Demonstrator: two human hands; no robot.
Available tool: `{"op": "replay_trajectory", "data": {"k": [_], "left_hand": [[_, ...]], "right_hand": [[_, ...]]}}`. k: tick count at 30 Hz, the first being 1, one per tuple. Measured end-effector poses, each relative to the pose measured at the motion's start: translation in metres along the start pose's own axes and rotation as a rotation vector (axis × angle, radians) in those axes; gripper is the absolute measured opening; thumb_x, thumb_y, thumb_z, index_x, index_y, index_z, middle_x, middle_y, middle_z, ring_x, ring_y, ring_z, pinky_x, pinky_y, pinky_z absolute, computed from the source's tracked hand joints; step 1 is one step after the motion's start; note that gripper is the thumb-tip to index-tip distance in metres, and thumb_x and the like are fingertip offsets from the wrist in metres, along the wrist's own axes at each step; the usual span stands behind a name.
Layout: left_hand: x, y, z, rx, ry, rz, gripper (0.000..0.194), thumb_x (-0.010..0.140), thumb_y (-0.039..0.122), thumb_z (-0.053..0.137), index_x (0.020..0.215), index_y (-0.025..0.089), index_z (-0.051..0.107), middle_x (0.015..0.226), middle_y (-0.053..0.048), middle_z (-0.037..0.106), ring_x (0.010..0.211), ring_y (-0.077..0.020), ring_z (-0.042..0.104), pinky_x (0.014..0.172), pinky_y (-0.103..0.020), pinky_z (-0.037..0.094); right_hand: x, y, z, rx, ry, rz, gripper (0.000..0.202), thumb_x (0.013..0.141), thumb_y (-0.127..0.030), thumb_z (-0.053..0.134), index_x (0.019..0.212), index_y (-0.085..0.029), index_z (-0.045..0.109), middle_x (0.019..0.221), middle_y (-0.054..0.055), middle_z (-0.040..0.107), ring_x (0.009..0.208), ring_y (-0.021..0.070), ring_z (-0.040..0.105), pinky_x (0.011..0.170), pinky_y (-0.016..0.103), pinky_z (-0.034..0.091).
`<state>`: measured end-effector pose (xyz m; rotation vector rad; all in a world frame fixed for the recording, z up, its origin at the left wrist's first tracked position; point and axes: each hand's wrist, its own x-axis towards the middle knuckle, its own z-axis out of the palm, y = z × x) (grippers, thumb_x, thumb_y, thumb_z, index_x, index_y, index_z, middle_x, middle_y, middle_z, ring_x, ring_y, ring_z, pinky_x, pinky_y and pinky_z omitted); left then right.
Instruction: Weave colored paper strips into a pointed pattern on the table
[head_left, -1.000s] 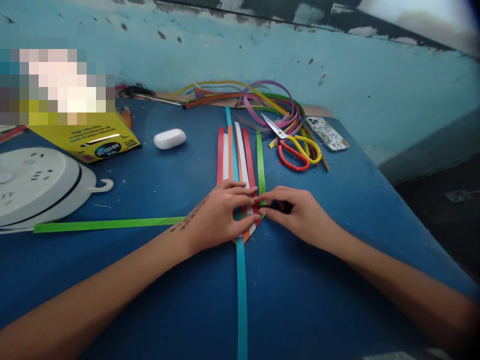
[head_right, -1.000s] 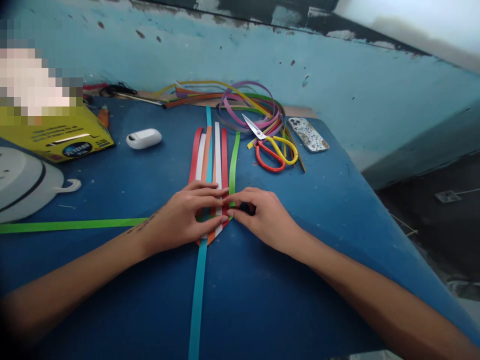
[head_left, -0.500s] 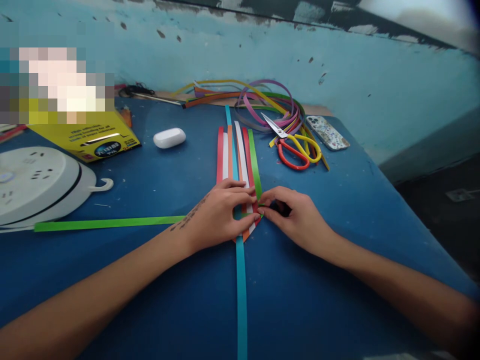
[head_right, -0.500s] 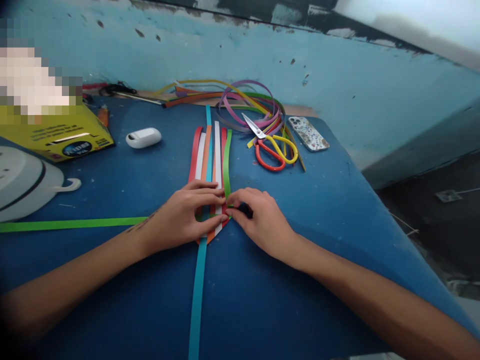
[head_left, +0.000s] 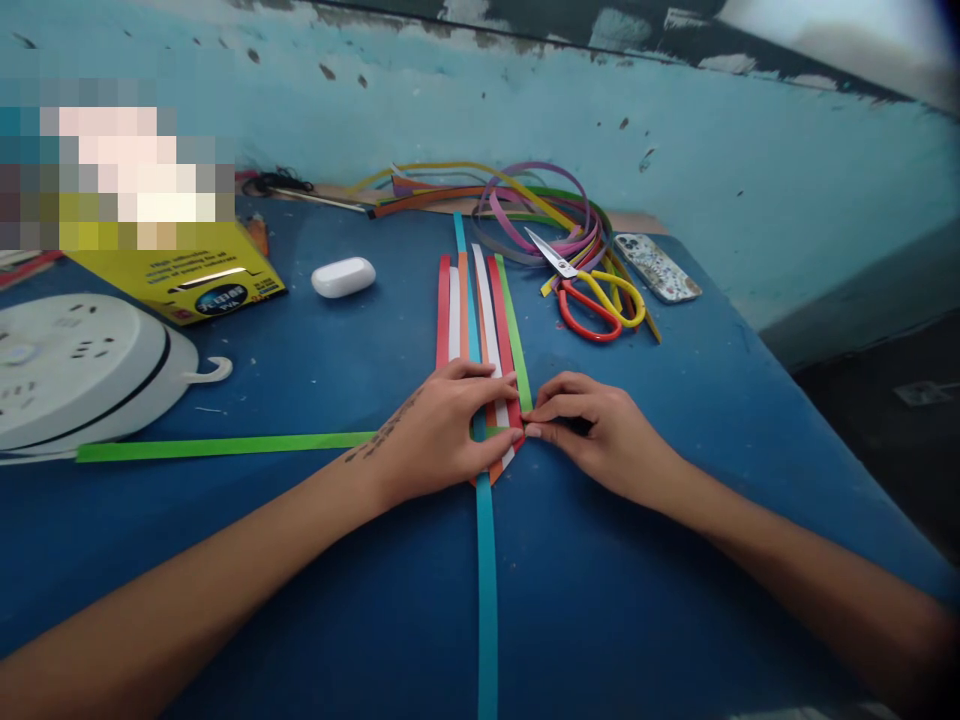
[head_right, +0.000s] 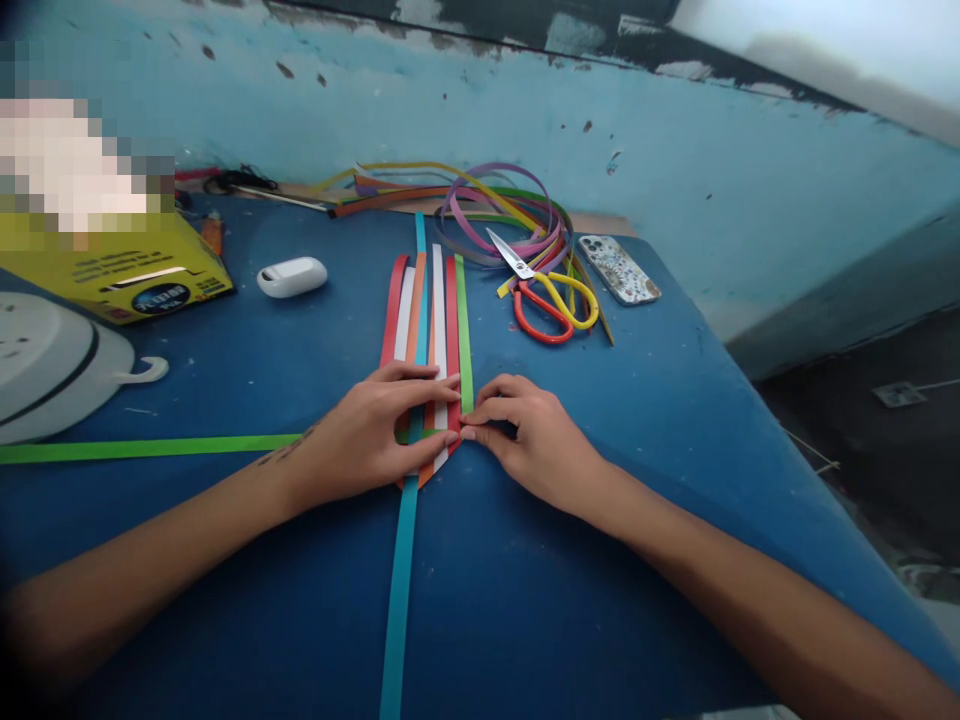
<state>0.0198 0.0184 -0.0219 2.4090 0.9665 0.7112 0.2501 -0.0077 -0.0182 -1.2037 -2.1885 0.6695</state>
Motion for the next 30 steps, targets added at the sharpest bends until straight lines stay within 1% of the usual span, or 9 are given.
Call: {"op": "replay_trajectory", "data": {"k": [3,6,9,12,15,17,22,25,30], "left_hand": [[0.000,0.002,-0.001,0.004,-0.007,-0.041,0.046,0.088,0.035,0.073,0.130,0.019,0.065,0.124,-0.009,0.072,0.125,-0.0270,0.061,0.106,-0.042,0.053],[0.000,0.002,-0.001,0.010,-0.017,-0.050,0.049,0.089,0.037,0.072,0.133,0.019,0.062,0.125,-0.011,0.071,0.125,-0.0271,0.061,0.106,-0.043,0.053],[-0.001,0.001,0.000,0.018,-0.009,-0.037,0.047,0.089,0.037,0.072,0.133,0.021,0.064,0.125,-0.010,0.071,0.128,-0.0277,0.059,0.107,-0.043,0.053],[-0.002,0.000,0.001,0.013,-0.005,-0.022,0.041,0.089,0.035,0.073,0.128,0.021,0.070,0.123,-0.009,0.073,0.130,-0.0276,0.058,0.108,-0.042,0.053],[-0.001,-0.001,0.001,0.015,0.003,0.005,0.038,0.089,0.033,0.073,0.126,0.022,0.072,0.123,-0.007,0.074,0.129,-0.0276,0.059,0.107,-0.042,0.054],[-0.001,-0.001,0.000,0.023,0.007,0.042,0.036,0.091,0.032,0.071,0.126,0.024,0.072,0.126,-0.006,0.074,0.128,-0.0273,0.060,0.107,-0.043,0.054],[0.000,-0.002,0.001,0.045,0.015,0.096,0.030,0.094,0.032,0.068,0.122,0.025,0.076,0.129,-0.004,0.073,0.127,-0.0280,0.060,0.109,-0.045,0.052],[-0.001,-0.002,0.001,0.060,0.021,0.108,0.032,0.094,0.030,0.068,0.125,0.026,0.074,0.131,-0.004,0.072,0.127,-0.0290,0.060,0.108,-0.047,0.053],[-0.002,-0.001,0.001,0.115,-0.022,0.113,0.031,0.098,0.030,0.063,0.126,0.025,0.074,0.137,-0.006,0.068,0.133,-0.0320,0.056,0.108,-0.051,0.052]], "right_hand": [[0.000,0.001,-0.002,0.045,-0.007,-0.008,0.010,0.095,-0.023,0.070,0.099,-0.023,0.079,0.105,0.006,0.073,0.097,0.0199,0.068,0.087,0.036,0.055],[0.000,0.002,-0.004,0.059,-0.023,-0.034,0.015,0.096,-0.022,0.067,0.104,-0.026,0.080,0.108,0.005,0.074,0.100,0.0202,0.068,0.089,0.036,0.055],[-0.001,0.002,-0.005,0.055,-0.027,-0.033,0.017,0.097,-0.022,0.066,0.104,-0.027,0.080,0.109,0.005,0.074,0.100,0.0206,0.068,0.088,0.037,0.056],[-0.001,0.004,-0.004,0.050,-0.004,-0.022,0.015,0.095,-0.023,0.068,0.103,-0.028,0.080,0.106,0.004,0.075,0.097,0.0196,0.069,0.086,0.035,0.056],[-0.003,0.005,-0.002,0.010,0.032,-0.043,0.012,0.095,-0.024,0.069,0.102,-0.026,0.079,0.104,0.004,0.075,0.095,0.0192,0.069,0.084,0.034,0.056],[-0.004,0.004,-0.002,-0.029,0.035,-0.087,0.014,0.098,-0.023,0.065,0.102,-0.024,0.078,0.104,0.005,0.075,0.095,0.0196,0.068,0.084,0.034,0.056],[-0.008,-0.003,-0.005,-0.185,-0.067,-0.190,0.024,0.104,-0.023,0.052,0.110,-0.021,0.075,0.111,0.010,0.072,0.096,0.0222,0.065,0.089,0.042,0.052],[-0.013,-0.007,-0.008,-0.272,-0.122,-0.184,0.026,0.104,-0.024,0.051,0.120,-0.022,0.072,0.119,0.012,0.068,0.101,0.0249,0.063,0.091,0.046,0.051],[-0.021,-0.005,-0.010,-0.382,-0.145,-0.213,0.032,0.103,-0.026,0.052,0.130,-0.020,0.068,0.126,0.015,0.064,0.104,0.0270,0.060,0.091,0.046,0.051]]}}
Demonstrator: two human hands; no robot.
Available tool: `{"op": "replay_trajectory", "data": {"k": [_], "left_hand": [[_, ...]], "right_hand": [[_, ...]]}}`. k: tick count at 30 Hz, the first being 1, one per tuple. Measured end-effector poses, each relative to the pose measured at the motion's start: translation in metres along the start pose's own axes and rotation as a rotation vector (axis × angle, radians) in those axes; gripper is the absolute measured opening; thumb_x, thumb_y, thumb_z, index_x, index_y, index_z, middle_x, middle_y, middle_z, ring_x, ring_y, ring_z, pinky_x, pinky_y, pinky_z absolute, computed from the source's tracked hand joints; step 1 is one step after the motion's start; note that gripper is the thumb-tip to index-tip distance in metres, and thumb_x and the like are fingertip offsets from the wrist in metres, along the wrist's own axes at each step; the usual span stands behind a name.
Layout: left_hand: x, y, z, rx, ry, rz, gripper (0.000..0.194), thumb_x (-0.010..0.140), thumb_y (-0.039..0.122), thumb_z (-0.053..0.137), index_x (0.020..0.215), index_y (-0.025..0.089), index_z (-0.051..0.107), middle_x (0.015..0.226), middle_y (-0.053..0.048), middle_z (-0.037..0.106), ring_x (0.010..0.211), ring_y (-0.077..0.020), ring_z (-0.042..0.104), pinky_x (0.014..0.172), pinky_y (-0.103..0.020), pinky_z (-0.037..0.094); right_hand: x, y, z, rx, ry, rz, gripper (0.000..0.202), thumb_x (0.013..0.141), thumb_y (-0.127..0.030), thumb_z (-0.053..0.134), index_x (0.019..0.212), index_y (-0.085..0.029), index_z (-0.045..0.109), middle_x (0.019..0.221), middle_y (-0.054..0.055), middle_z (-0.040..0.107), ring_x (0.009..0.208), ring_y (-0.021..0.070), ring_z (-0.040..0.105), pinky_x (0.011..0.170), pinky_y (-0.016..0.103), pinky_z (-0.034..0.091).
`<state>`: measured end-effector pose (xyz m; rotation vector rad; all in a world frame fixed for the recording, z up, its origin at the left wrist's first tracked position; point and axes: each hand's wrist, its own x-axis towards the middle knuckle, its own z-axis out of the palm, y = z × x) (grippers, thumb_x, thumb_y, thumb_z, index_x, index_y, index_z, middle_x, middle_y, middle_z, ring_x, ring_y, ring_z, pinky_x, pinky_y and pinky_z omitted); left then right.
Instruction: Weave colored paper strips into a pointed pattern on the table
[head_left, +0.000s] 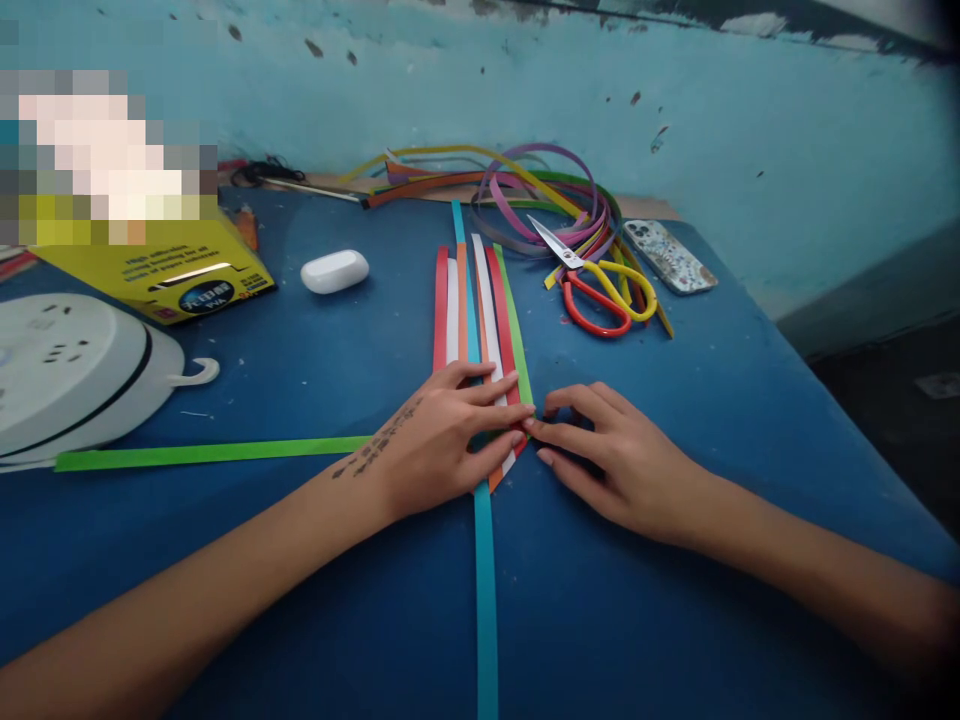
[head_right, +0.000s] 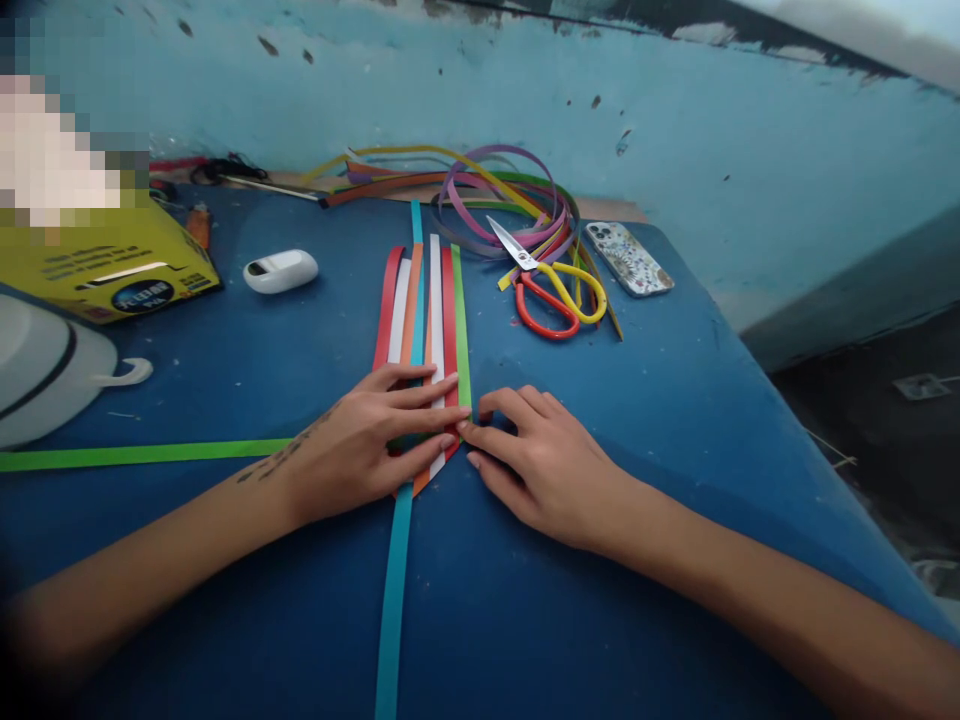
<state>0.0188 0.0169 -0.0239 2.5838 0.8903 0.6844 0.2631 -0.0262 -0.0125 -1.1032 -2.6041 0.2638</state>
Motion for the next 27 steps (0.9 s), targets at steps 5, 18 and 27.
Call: {"op": "replay_trajectory", "data": {"k": [5,18,27], "left_hand": [[0.000,0.000,0.001,0.009,0.002,-0.010,0.029,0.097,0.031,0.062,0.122,0.023,0.076,0.137,-0.006,0.069,0.132,-0.0318,0.057,0.109,-0.050,0.053],[0.000,0.000,0.002,-0.027,0.021,-0.033,0.029,0.095,0.030,0.065,0.121,0.023,0.077,0.134,-0.007,0.070,0.131,-0.0314,0.058,0.107,-0.050,0.054],[-0.001,0.001,0.002,-0.016,0.009,-0.044,0.032,0.096,0.030,0.063,0.125,0.023,0.075,0.138,-0.007,0.068,0.134,-0.0327,0.056,0.108,-0.051,0.054]], "right_hand": [[-0.006,0.002,0.004,-0.156,0.030,-0.086,0.039,0.103,-0.031,0.052,0.137,-0.015,0.064,0.119,0.017,0.067,0.096,0.0277,0.061,0.087,0.048,0.051],[-0.010,-0.002,0.003,-0.143,0.041,-0.169,0.034,0.103,-0.021,0.050,0.131,-0.016,0.069,0.126,0.013,0.072,0.113,0.0291,0.063,0.091,0.046,0.054],[-0.006,0.010,-0.005,-0.067,-0.057,-0.196,0.042,0.102,-0.017,0.046,0.142,-0.016,0.060,0.140,0.010,0.067,0.121,0.0260,0.061,0.110,0.048,0.045]]}}
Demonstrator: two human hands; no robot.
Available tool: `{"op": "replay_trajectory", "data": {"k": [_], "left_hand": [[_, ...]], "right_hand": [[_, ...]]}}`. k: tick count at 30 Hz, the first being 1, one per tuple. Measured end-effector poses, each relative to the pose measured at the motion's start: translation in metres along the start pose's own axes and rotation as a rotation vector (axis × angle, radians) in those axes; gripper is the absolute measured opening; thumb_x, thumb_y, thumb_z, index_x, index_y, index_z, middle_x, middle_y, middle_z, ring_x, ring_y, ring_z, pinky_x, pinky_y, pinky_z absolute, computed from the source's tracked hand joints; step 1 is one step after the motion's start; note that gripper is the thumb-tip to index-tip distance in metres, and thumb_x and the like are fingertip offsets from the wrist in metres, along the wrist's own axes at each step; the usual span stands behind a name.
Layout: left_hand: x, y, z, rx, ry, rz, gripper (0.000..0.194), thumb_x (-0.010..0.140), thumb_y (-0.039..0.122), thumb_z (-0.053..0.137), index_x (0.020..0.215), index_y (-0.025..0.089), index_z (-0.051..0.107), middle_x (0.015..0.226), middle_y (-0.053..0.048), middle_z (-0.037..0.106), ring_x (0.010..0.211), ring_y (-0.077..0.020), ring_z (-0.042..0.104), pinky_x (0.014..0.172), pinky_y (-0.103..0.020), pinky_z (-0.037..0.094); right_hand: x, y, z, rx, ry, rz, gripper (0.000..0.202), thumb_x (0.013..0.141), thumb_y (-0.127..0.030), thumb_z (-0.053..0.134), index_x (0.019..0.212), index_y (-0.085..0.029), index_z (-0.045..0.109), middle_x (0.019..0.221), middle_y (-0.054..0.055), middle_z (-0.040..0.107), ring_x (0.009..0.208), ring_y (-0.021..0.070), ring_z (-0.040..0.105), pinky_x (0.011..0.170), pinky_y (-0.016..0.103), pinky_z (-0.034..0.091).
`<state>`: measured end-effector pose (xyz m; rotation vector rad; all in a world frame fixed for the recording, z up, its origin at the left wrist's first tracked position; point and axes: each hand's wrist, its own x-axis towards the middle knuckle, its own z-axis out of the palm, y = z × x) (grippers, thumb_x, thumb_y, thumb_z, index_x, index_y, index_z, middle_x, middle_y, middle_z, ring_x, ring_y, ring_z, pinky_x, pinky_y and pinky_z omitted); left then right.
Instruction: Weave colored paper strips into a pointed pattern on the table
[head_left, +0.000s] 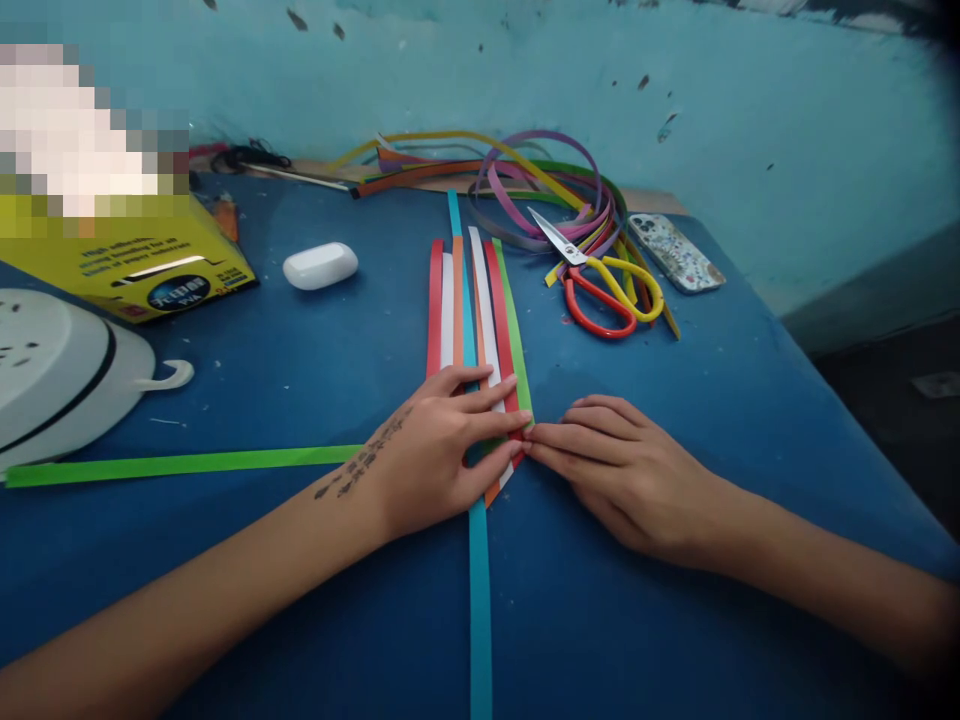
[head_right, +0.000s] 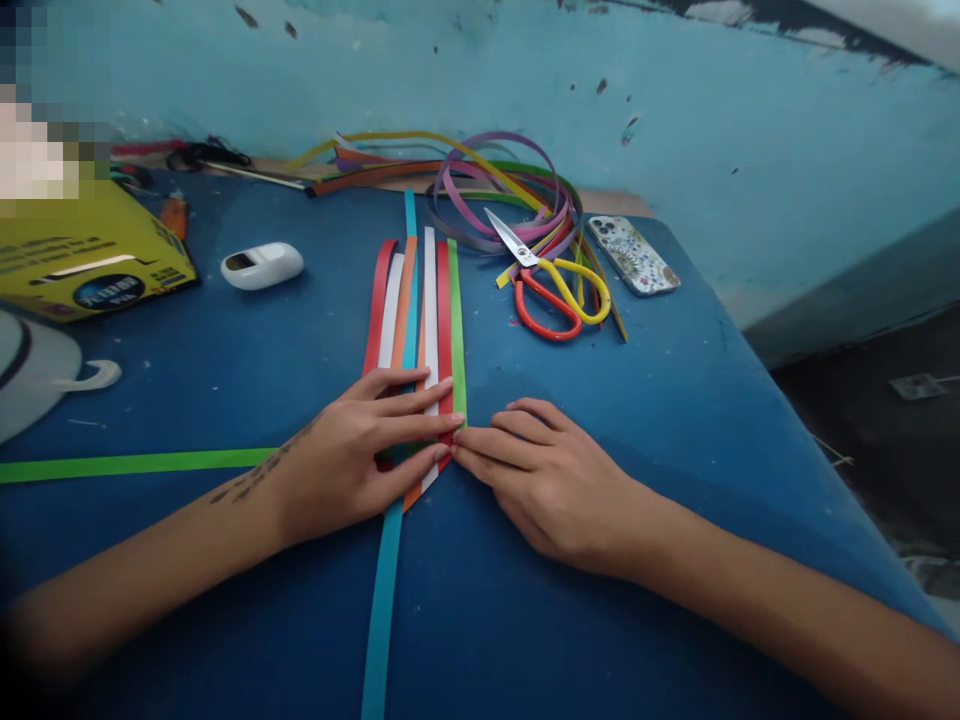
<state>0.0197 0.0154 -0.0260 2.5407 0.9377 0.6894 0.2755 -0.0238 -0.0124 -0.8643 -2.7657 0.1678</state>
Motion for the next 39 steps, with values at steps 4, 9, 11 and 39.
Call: {"op": "replay_trajectory", "data": {"k": [4,9,11,39], "left_hand": [[-0.001,0.000,0.001,0.004,0.013,0.009,0.031,0.097,0.030,0.062,0.124,0.023,0.075,0.137,-0.008,0.068,0.133,-0.0336,0.056,0.107,-0.053,0.054],[-0.002,0.001,0.002,0.003,0.030,-0.011,0.031,0.096,0.029,0.063,0.124,0.025,0.076,0.137,-0.007,0.068,0.133,-0.0333,0.057,0.106,-0.053,0.056],[-0.003,0.001,0.002,0.009,0.028,-0.016,0.031,0.096,0.029,0.063,0.125,0.025,0.075,0.138,-0.007,0.068,0.133,-0.0331,0.057,0.105,-0.052,0.056],[0.001,0.002,-0.001,0.043,-0.016,0.016,0.032,0.099,0.030,0.059,0.125,0.022,0.076,0.140,-0.007,0.066,0.133,-0.0343,0.055,0.106,-0.053,0.055]], "right_hand": [[-0.002,0.006,-0.004,0.010,-0.038,-0.036,0.047,0.100,-0.018,0.050,0.146,-0.019,0.057,0.143,0.008,0.065,0.116,0.0271,0.063,0.113,0.055,0.042],[0.000,0.002,-0.006,0.048,-0.055,-0.014,0.052,0.097,-0.018,0.052,0.149,-0.021,0.054,0.142,0.009,0.066,0.107,0.0261,0.067,0.117,0.057,0.039],[0.001,-0.001,-0.006,0.064,-0.062,0.001,0.052,0.097,-0.017,0.051,0.149,-0.018,0.054,0.141,0.010,0.066,0.102,0.0257,0.068,0.116,0.057,0.040],[0.034,0.002,-0.006,0.565,0.123,0.641,0.007,0.088,-0.024,0.069,0.082,-0.022,0.072,0.074,-0.003,0.070,0.067,0.0137,0.058,0.070,0.031,0.041]]}}
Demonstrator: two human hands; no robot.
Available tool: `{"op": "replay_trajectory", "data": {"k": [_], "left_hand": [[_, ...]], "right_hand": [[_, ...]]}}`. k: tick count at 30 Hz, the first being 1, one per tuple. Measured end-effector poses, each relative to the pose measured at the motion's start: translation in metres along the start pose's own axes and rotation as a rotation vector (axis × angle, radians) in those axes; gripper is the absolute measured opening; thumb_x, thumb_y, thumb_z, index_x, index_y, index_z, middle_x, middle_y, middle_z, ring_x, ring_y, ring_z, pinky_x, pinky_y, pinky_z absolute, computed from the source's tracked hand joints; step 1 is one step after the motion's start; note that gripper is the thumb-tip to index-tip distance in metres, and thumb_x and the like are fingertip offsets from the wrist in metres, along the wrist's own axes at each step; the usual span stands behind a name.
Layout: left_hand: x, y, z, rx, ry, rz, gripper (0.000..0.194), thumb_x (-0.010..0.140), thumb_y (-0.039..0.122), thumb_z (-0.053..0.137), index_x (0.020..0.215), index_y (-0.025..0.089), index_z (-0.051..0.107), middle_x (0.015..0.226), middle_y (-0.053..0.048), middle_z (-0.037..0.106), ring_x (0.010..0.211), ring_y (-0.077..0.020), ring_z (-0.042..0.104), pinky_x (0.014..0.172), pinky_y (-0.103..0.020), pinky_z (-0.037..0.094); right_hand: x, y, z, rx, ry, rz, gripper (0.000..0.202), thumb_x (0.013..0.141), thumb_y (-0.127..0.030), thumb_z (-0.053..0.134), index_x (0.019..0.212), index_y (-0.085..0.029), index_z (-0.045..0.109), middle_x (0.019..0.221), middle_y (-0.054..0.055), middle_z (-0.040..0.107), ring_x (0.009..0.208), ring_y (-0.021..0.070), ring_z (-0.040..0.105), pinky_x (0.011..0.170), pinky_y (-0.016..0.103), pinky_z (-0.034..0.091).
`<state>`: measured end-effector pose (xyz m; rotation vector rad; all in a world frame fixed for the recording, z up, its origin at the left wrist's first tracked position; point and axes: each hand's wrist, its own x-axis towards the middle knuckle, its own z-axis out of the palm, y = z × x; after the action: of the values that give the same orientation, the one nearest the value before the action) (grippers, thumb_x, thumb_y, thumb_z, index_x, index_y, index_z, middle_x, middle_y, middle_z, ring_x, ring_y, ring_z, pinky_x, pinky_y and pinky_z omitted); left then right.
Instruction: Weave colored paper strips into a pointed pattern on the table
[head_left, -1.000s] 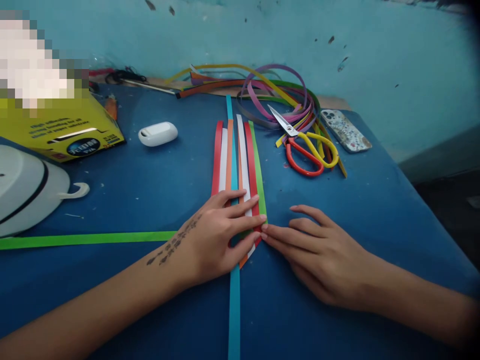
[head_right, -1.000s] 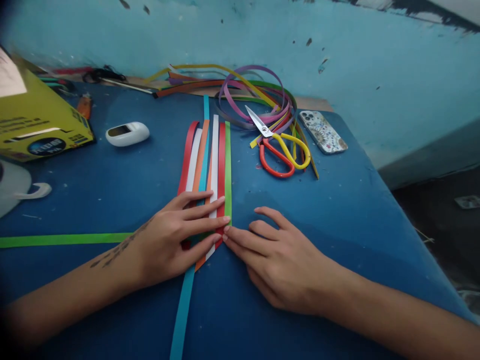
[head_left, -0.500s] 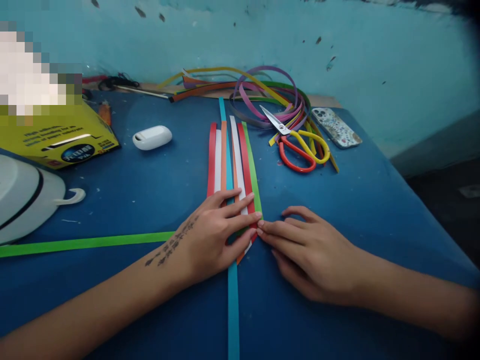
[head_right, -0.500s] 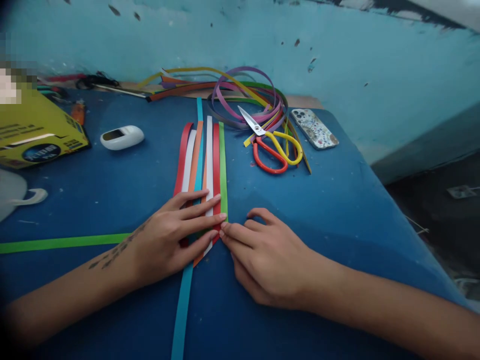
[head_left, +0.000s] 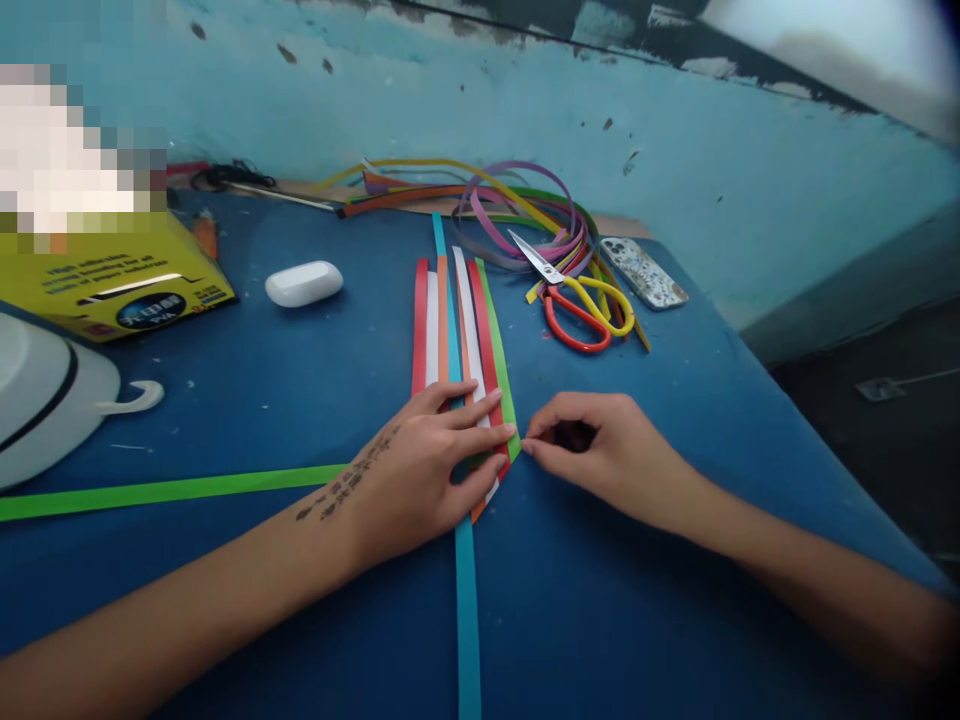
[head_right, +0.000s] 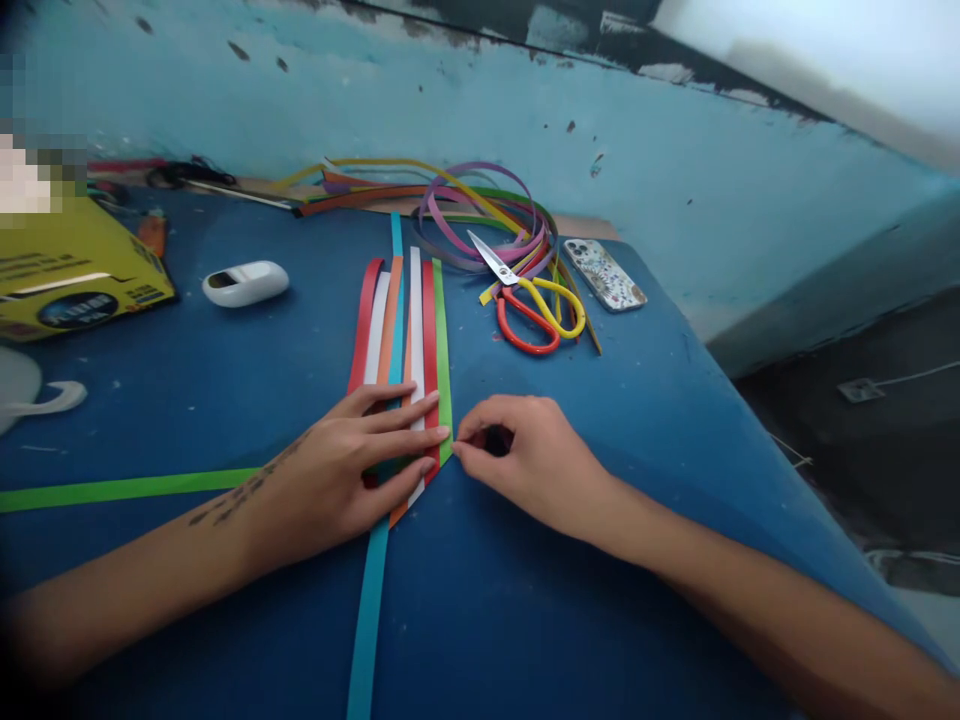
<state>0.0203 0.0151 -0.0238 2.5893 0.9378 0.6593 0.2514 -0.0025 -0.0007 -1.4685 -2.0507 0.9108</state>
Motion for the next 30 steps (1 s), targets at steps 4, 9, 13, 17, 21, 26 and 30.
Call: {"op": "replay_trajectory", "data": {"k": [4,9,13,17,21,26,30], "left_hand": [[0.000,-0.001,0.001,-0.002,-0.003,-0.009,0.032,0.098,0.031,0.060,0.125,0.023,0.076,0.140,-0.006,0.067,0.134,-0.0338,0.054,0.108,-0.053,0.053],[-0.001,-0.002,0.003,-0.015,0.006,0.000,0.031,0.099,0.031,0.058,0.123,0.023,0.077,0.139,-0.006,0.067,0.133,-0.0331,0.055,0.109,-0.052,0.053],[-0.002,-0.001,0.002,-0.031,-0.007,-0.011,0.031,0.098,0.029,0.058,0.123,0.025,0.076,0.142,-0.006,0.065,0.135,-0.0326,0.054,0.110,-0.052,0.051],[-0.003,0.000,0.001,-0.040,-0.020,-0.019,0.030,0.097,0.030,0.059,0.122,0.025,0.077,0.142,-0.005,0.065,0.135,-0.0321,0.054,0.110,-0.050,0.051],[-0.004,0.000,0.001,-0.033,-0.031,-0.027,0.030,0.098,0.031,0.059,0.122,0.024,0.076,0.142,-0.005,0.065,0.135,-0.0309,0.054,0.112,-0.048,0.050],[-0.005,-0.001,0.002,-0.026,-0.025,-0.027,0.033,0.098,0.032,0.059,0.127,0.025,0.074,0.144,-0.004,0.064,0.137,-0.0301,0.052,0.115,-0.047,0.047],[-0.005,-0.001,0.002,-0.028,-0.019,-0.021,0.032,0.098,0.032,0.059,0.125,0.025,0.075,0.143,-0.005,0.065,0.135,-0.0311,0.054,0.112,-0.049,0.049]], "right_hand": [[-0.006,-0.007,0.010,-0.097,0.009,0.005,0.010,0.087,-0.023,0.068,0.078,-0.024,0.071,0.075,-0.004,0.070,0.077,0.0167,0.059,0.086,0.039,0.033],[-0.004,-0.013,0.015,-0.081,0.003,0.045,0.012,0.087,-0.023,0.065,0.076,-0.025,0.069,0.075,-0.004,0.068,0.082,0.0189,0.055,0.086,0.040,0.029],[-0.004,-0.012,0.015,-0.086,-0.012,0.045,0.013,0.088,-0.024,0.065,0.076,-0.025,0.070,0.075,-0.004,0.065,0.081,0.0183,0.052,0.085,0.039,0.028],[-0.006,-0.009,0.017,-0.109,0.013,0.030,0.015,0.090,-0.027,0.064,0.076,-0.025,0.070,0.072,-0.003,0.060,0.079,0.0183,0.050,0.082,0.039,0.028],[-0.006,-0.005,0.018,-0.106,-0.021,0.016,0.015,0.091,-0.028,0.064,0.077,-0.026,0.070,0.072,-0.003,0.061,0.079,0.0190,0.051,0.082,0.039,0.028],[-0.002,0.000,0.018,-0.114,0.045,-0.004,0.012,0.091,-0.027,0.066,0.079,-0.027,0.070,0.072,-0.004,0.063,0.079,0.0191,0.053,0.085,0.041,0.029],[-0.004,-0.001,0.021,-0.158,0.060,-0.051,0.015,0.091,-0.024,0.066,0.076,-0.025,0.067,0.070,-0.004,0.061,0.076,0.0185,0.053,0.080,0.039,0.032]]}}
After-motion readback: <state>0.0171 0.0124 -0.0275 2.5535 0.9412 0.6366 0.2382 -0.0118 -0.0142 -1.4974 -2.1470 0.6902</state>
